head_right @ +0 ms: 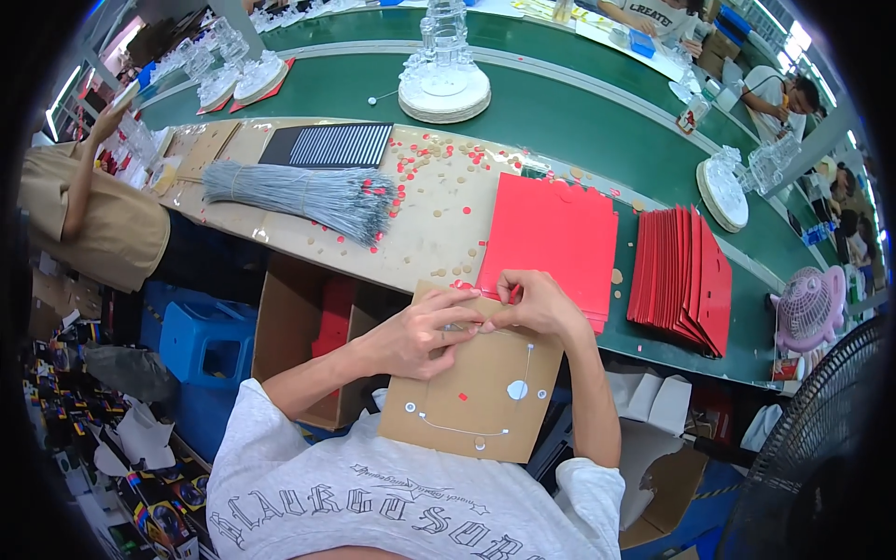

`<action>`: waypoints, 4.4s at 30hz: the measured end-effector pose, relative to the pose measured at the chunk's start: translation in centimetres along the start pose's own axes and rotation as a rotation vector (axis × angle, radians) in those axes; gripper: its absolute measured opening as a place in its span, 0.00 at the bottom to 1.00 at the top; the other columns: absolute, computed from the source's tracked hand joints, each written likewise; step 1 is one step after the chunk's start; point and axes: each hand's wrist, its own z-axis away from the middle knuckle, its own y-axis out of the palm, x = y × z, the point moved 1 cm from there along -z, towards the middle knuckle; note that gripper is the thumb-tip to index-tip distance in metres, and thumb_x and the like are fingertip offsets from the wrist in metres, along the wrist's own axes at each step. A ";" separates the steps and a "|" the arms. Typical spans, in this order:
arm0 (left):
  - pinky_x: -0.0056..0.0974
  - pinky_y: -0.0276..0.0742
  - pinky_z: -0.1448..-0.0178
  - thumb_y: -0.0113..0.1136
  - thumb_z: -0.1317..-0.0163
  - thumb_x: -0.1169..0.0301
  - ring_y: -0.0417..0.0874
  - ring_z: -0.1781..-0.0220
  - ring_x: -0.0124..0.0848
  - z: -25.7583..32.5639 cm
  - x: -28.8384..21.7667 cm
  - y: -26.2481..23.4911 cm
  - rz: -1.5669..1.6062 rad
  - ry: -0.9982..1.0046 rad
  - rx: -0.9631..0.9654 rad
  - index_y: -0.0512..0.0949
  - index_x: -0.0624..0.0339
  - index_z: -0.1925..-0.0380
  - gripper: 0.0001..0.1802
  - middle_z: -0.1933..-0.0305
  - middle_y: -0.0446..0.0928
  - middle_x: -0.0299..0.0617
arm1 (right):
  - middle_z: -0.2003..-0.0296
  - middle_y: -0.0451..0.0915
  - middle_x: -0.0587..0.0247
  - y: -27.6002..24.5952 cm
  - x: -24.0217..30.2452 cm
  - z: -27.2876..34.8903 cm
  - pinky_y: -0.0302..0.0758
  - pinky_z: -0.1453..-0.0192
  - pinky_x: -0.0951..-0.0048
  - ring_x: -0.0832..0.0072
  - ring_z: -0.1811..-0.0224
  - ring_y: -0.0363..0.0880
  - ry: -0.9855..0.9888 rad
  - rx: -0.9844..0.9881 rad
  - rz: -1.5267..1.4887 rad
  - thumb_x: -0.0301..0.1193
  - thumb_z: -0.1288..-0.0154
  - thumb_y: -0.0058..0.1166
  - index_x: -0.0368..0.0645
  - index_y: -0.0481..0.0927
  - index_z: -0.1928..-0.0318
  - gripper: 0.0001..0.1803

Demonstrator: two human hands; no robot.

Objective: The person is assembling light fixtures by attaching components to cardboard templates on an assembly line.

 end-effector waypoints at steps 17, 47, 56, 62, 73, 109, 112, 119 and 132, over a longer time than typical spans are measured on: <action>0.44 0.85 0.46 0.58 0.49 0.86 0.87 0.48 0.47 -0.7 1.7 1.2 0.280 0.001 -0.199 0.83 0.67 0.65 0.11 0.47 0.84 0.50 | 0.38 0.77 0.52 16.1 -14.5 10.8 0.76 0.35 0.65 0.67 0.38 0.77 -0.120 -1.216 -0.549 0.27 0.25 0.51 0.36 0.69 0.33 0.23; 0.51 0.71 0.30 0.76 0.50 0.44 0.75 0.32 0.58 -28.1 34.3 -21.6 -0.173 -0.468 -0.830 0.63 0.70 0.29 0.57 0.32 0.72 0.65 | 0.40 0.80 0.46 -24.0 -7.8 16.9 0.73 0.32 0.55 0.52 0.37 0.77 0.006 -0.888 1.481 0.36 0.38 0.65 0.39 0.78 0.38 0.29; 0.54 0.74 0.35 0.73 0.42 0.54 0.79 0.38 0.59 -26.9 35.4 -22.5 -0.258 -0.497 -0.855 0.62 0.63 0.32 0.44 0.35 0.74 0.59 | 0.57 0.86 0.62 -33.4 3.4 -11.2 0.75 0.40 0.59 0.62 0.47 0.82 0.385 -0.838 1.716 0.37 0.50 0.70 0.44 0.90 0.64 0.14; 0.54 0.74 0.36 0.72 0.41 0.54 0.81 0.39 0.58 -26.8 35.2 -21.7 -0.197 -0.514 -0.818 0.59 0.59 0.33 0.43 0.40 0.79 0.59 | 0.50 0.86 0.62 -31.6 -4.3 -24.7 0.54 0.21 0.41 0.51 0.33 0.73 0.510 -0.783 2.041 0.34 0.33 0.55 0.49 0.91 0.55 0.14; 0.55 0.75 0.38 0.71 0.39 0.54 0.82 0.41 0.58 -24.9 36.7 -24.0 -0.278 -0.571 -0.816 0.59 0.58 0.33 0.43 0.40 0.80 0.58 | 0.45 0.81 0.53 -17.7 2.6 -25.3 0.51 0.20 0.37 0.59 0.31 0.71 -0.169 -0.835 1.428 0.33 0.40 0.59 0.46 0.87 0.56 0.13; 0.54 0.78 0.34 0.45 0.22 0.43 0.82 0.38 0.48 11.1 2.4 22.8 2.000 -1.453 -0.508 0.69 0.60 0.34 0.33 0.41 0.80 0.53 | 0.22 0.58 0.52 16.2 -9.6 18.7 0.57 0.19 0.61 0.61 0.22 0.61 -0.076 -1.120 -1.087 0.39 0.16 0.35 0.38 0.54 0.21 0.31; 0.51 0.77 0.30 0.44 0.19 0.51 0.81 0.36 0.41 13.2 4.1 21.0 1.960 -1.365 -0.279 0.70 0.61 0.32 0.29 0.35 0.78 0.48 | 0.23 0.61 0.52 17.1 -6.5 15.8 0.56 0.19 0.62 0.64 0.22 0.61 -0.043 -1.155 -1.036 0.40 0.15 0.32 0.36 0.56 0.22 0.30; 0.52 0.46 0.16 0.51 0.26 0.55 0.52 0.17 0.53 12.5 -3.9 10.9 0.693 -0.530 -1.179 0.54 0.65 0.24 0.38 0.19 0.53 0.58 | 0.27 0.65 0.43 18.5 -1.7 11.0 0.57 0.21 0.62 0.62 0.24 0.63 -0.190 -1.245 -0.525 0.49 0.15 0.29 0.32 0.65 0.27 0.34; 0.49 0.66 0.26 0.55 0.42 0.74 0.75 0.30 0.52 6.5 1.3 2.9 0.355 -0.368 -0.567 0.86 0.67 0.53 0.19 0.31 0.73 0.63 | 0.27 0.68 0.42 19.4 5.3 10.7 0.63 0.26 0.48 0.53 0.24 0.67 -0.382 -0.554 0.678 0.32 0.34 0.55 0.38 0.73 0.31 0.30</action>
